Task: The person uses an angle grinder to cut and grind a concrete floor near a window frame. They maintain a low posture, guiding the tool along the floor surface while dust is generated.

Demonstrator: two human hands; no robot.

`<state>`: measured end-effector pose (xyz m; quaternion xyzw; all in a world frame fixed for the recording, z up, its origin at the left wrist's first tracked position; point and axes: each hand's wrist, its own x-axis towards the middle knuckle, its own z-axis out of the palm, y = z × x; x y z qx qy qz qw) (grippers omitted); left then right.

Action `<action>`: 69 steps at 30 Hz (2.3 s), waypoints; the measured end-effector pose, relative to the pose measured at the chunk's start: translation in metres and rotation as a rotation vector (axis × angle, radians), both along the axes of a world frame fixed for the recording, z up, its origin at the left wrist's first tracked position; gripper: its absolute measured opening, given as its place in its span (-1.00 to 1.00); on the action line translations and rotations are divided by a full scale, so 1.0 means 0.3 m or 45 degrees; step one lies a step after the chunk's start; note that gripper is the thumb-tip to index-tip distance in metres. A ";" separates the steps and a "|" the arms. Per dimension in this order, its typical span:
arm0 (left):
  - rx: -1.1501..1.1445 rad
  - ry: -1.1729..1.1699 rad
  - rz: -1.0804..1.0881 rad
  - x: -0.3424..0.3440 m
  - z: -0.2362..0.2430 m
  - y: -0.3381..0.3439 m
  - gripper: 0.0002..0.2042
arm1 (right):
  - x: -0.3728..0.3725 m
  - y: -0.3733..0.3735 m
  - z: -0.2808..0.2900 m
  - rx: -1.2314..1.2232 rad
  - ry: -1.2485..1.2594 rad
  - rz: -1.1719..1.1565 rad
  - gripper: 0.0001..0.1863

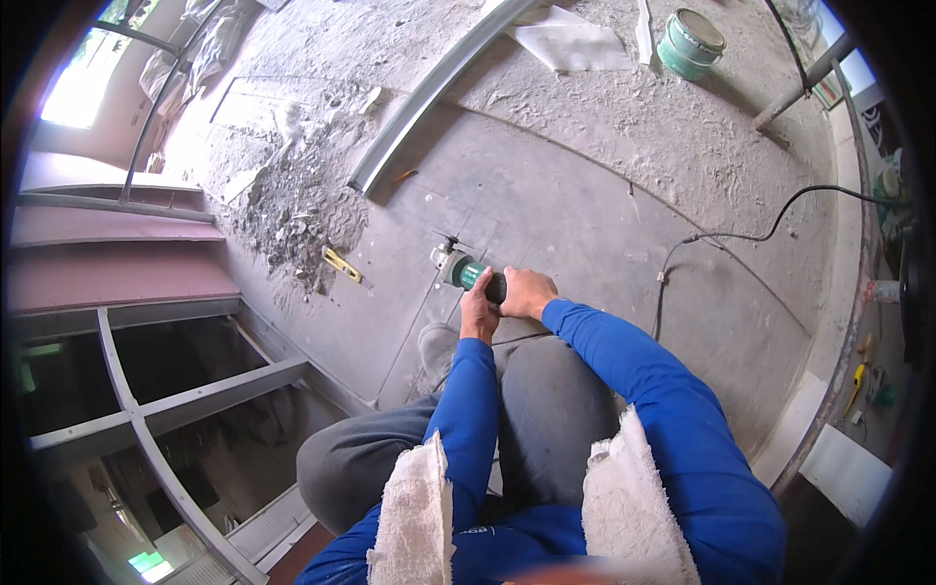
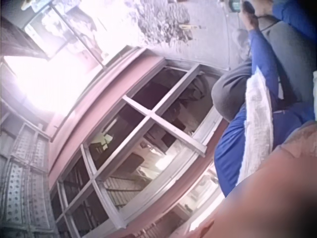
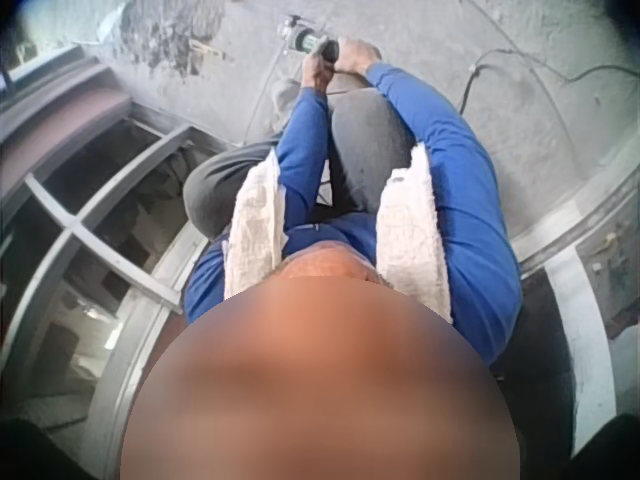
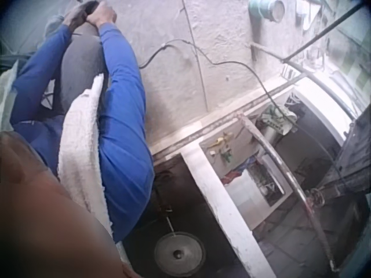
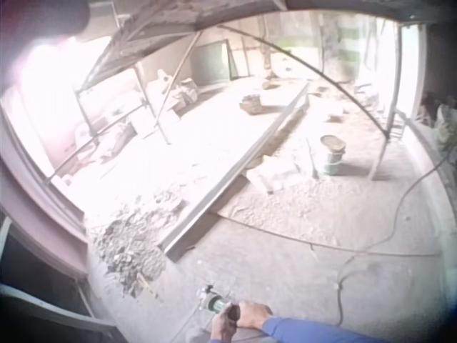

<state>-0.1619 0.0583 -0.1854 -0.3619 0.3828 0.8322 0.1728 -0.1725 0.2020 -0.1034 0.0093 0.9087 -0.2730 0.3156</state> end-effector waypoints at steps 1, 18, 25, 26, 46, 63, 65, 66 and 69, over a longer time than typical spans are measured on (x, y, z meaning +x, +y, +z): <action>0.009 0.016 0.000 -0.006 -0.005 -0.004 -0.75 | -0.004 -0.001 -0.001 0.020 0.007 0.006 -0.39; 0.013 0.034 -0.020 -0.004 -0.002 0.012 -0.75 | 0.007 0.004 -0.018 -0.015 -0.011 -0.069 -0.41; -0.030 0.025 -0.013 -0.005 -0.006 0.011 -0.76 | 0.005 0.001 -0.014 -0.019 -0.018 -0.081 -0.43; -0.032 0.022 -0.017 -0.006 -0.007 0.010 -0.76 | 0.002 0.001 -0.014 -0.032 -0.012 -0.080 -0.42; -0.038 0.046 -0.005 -0.029 -0.033 0.001 -0.76 | -0.018 0.003 -0.029 -0.038 -0.021 -0.050 -0.43; 0.000 0.032 -0.055 -0.020 -0.053 0.004 -0.77 | -0.016 0.012 -0.044 -0.050 -0.037 -0.081 -0.40; -0.005 -0.008 -0.067 -0.021 -0.050 0.003 -0.77 | -0.017 0.014 -0.043 -0.050 -0.038 -0.084 -0.40; -0.006 0.022 -0.071 -0.020 -0.049 0.003 -0.77 | -0.018 0.014 -0.042 -0.049 -0.038 -0.082 -0.40; -0.010 0.039 -0.070 -0.016 -0.048 0.004 -0.77 | -0.017 0.018 -0.041 -0.054 -0.031 -0.072 -0.40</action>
